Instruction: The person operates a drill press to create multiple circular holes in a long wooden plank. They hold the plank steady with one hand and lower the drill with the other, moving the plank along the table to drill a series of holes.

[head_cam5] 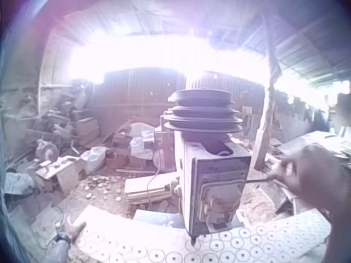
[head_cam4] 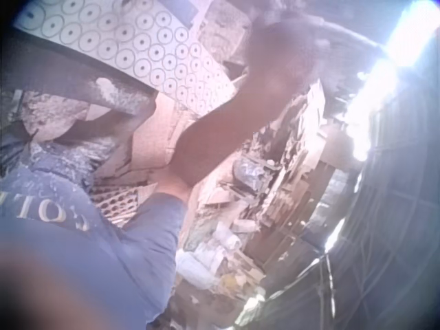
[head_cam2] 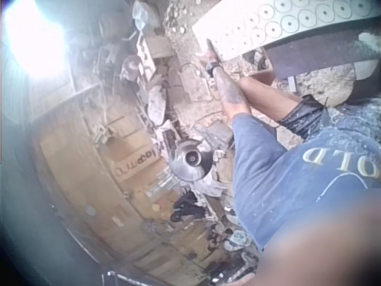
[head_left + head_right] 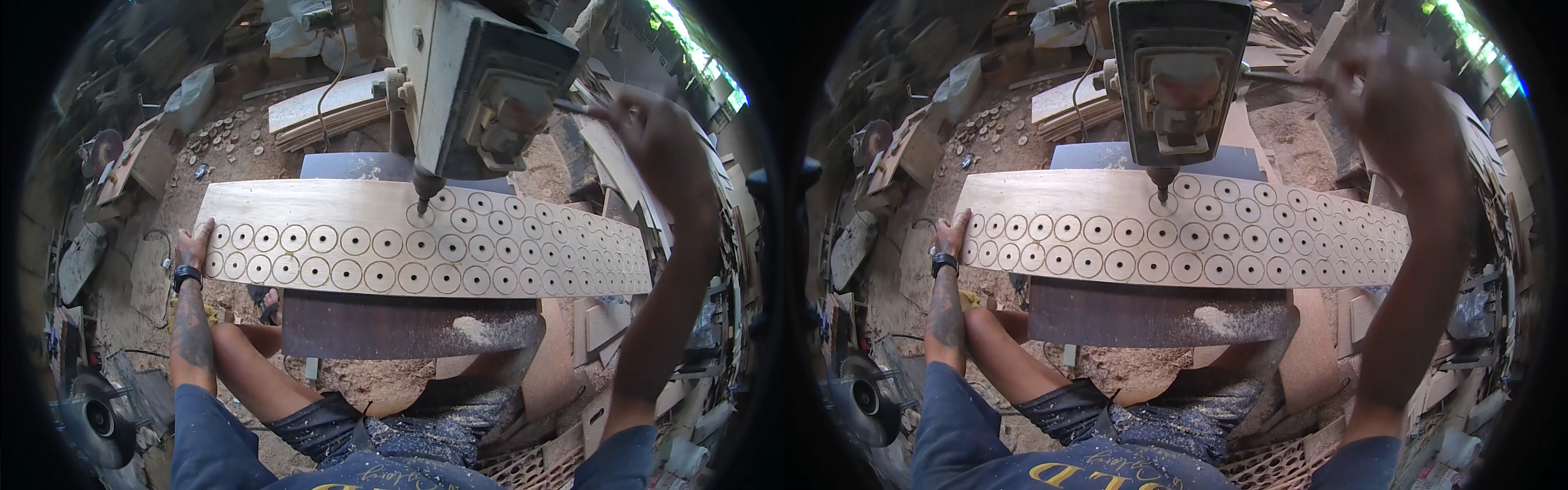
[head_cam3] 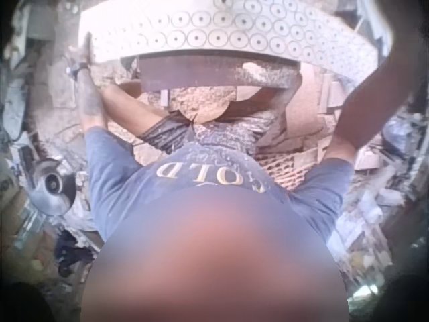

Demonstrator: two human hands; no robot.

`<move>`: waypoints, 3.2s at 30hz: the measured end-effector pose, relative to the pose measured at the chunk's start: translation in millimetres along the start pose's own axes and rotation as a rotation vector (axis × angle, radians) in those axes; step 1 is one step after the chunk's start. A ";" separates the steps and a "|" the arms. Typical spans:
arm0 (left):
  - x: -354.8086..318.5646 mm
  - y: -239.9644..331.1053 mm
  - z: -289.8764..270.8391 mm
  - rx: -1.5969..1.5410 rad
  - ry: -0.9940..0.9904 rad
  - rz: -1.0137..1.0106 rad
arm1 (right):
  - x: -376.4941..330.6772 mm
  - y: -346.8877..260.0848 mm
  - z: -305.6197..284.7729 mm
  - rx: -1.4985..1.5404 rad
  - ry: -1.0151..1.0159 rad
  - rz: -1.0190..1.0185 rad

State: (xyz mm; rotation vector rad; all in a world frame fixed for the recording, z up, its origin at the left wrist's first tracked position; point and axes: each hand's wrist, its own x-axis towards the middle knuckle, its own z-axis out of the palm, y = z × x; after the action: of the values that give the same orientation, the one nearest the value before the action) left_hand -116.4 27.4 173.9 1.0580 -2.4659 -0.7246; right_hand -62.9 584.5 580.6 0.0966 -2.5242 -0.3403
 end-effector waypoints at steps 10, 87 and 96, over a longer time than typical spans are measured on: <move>-3.7 -7.6 -14.5 -0.167 -0.068 0.012 | 131.6 -11.2 -23.5 0.064 0.040 -0.005; -125.9 -34.7 -29.5 -0.015 0.055 0.015 | -103.8 -14.5 115.6 0.330 0.248 0.135; -122.0 -33.7 -27.0 -0.014 0.040 -0.021 | -77.8 -19.0 109.3 0.112 -0.090 0.060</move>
State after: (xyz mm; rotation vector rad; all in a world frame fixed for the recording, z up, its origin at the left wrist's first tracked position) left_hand -3.9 90.1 161.1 1.0848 -2.4161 -0.7189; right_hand -60.2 601.4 446.2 0.0500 -2.6283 -0.1833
